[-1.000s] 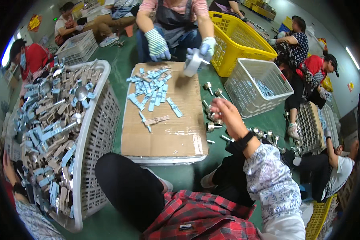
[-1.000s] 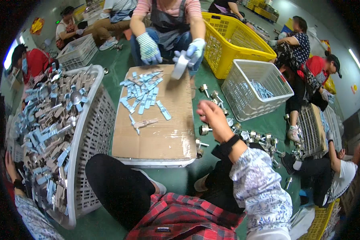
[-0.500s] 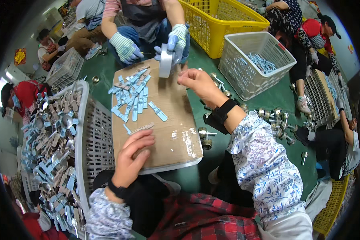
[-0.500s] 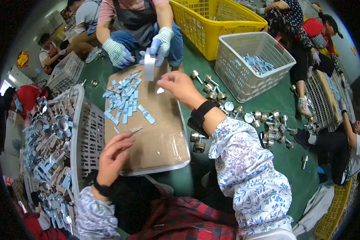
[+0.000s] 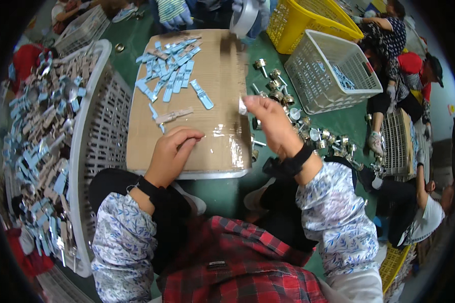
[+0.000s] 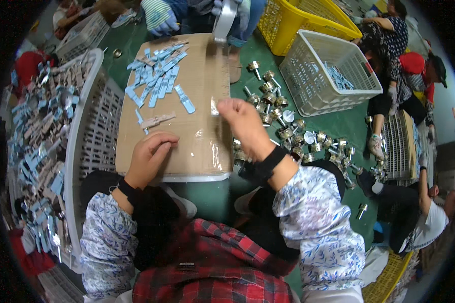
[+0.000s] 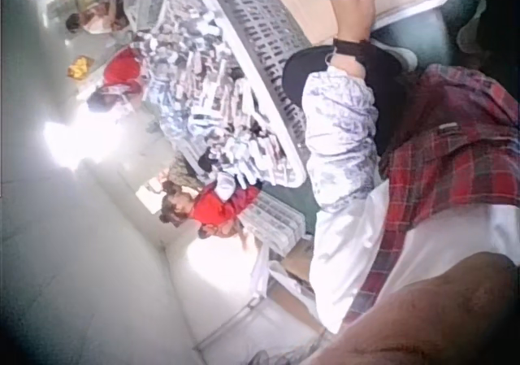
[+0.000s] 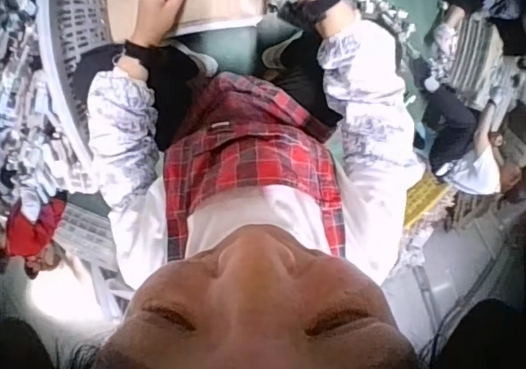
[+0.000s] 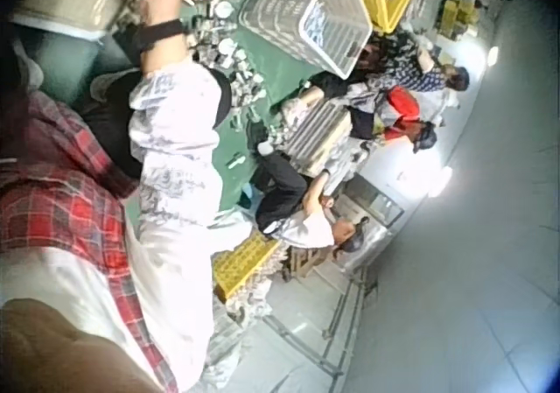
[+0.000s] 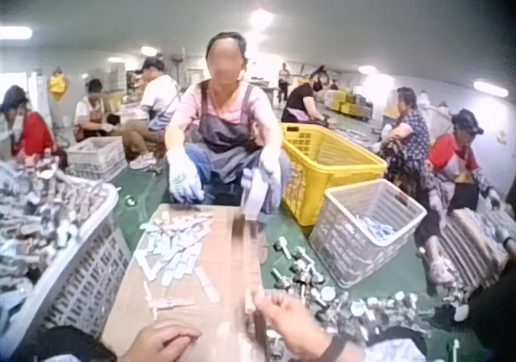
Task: Assembling industrial metal hardware components by attaching blue plastic clips.
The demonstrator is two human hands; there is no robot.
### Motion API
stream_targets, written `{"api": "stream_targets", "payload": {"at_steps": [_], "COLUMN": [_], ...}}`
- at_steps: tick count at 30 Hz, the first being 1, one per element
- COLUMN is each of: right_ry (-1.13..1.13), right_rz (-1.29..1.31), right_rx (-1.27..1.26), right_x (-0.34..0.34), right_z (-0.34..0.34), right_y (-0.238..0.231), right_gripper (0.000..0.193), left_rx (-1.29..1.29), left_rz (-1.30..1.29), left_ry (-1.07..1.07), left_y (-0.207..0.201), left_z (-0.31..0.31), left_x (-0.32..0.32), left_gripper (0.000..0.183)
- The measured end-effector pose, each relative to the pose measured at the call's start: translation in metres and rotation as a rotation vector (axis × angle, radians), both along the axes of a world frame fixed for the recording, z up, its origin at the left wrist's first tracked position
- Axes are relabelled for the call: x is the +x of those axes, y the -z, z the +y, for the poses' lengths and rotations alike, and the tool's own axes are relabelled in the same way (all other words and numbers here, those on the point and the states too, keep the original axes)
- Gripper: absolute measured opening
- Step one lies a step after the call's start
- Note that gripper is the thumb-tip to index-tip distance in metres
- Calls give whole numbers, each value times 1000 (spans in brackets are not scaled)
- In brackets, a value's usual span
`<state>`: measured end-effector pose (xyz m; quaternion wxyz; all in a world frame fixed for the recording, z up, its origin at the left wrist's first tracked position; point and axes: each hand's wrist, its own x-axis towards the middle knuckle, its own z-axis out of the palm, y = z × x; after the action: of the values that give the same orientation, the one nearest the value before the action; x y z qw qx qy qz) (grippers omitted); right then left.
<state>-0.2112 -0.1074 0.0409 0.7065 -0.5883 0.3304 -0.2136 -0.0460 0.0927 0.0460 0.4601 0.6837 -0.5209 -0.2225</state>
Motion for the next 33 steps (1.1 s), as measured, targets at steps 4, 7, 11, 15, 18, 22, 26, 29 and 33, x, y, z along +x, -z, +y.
{"api": "stream_targets", "payload": {"at_steps": [4, 7, 11, 15, 18, 22, 26, 29, 33], "right_ry": [177, 193, 190, 273, 284, 334, 415, 434, 443], "right_rz": [-7, 116, 165, 342, 346, 333, 368, 366, 337], "right_rx": [-216, -450, -591, -758, -746, -744, -759, -743, -740], "right_x": [-18, -27, -41, -35, -32, -30, -28, -24, -26], "right_z": [34, 74, 121, 108, 110, 115, 118, 123, 124], "right_y": [46, 49, 82, 85, 104, 112, 116, 118, 121], "right_gripper": [26, 21, 16, 21, 26, 26, 28, 30, 27], "left_rx": [-119, -193, -195, -169, -123, -17, 25, 49, 66], "left_rz": [-88, -238, -213, -236, -307, -413, -452, -475, -490], "left_ry": [64, 136, 300, 257, 253, 255, 272, 284, 279], "left_y": [2, 9, 10, 18, 33, 41, 47, 49, 56], "left_z": [10, 29, 41, 43, 40, 37, 38, 38, 38], "left_x": [-16, -36, -70, -80, -79, -81, -85, -85, -92], "left_gripper": [19, 19, 25, 32, 41, 47, 49, 50, 53]}}
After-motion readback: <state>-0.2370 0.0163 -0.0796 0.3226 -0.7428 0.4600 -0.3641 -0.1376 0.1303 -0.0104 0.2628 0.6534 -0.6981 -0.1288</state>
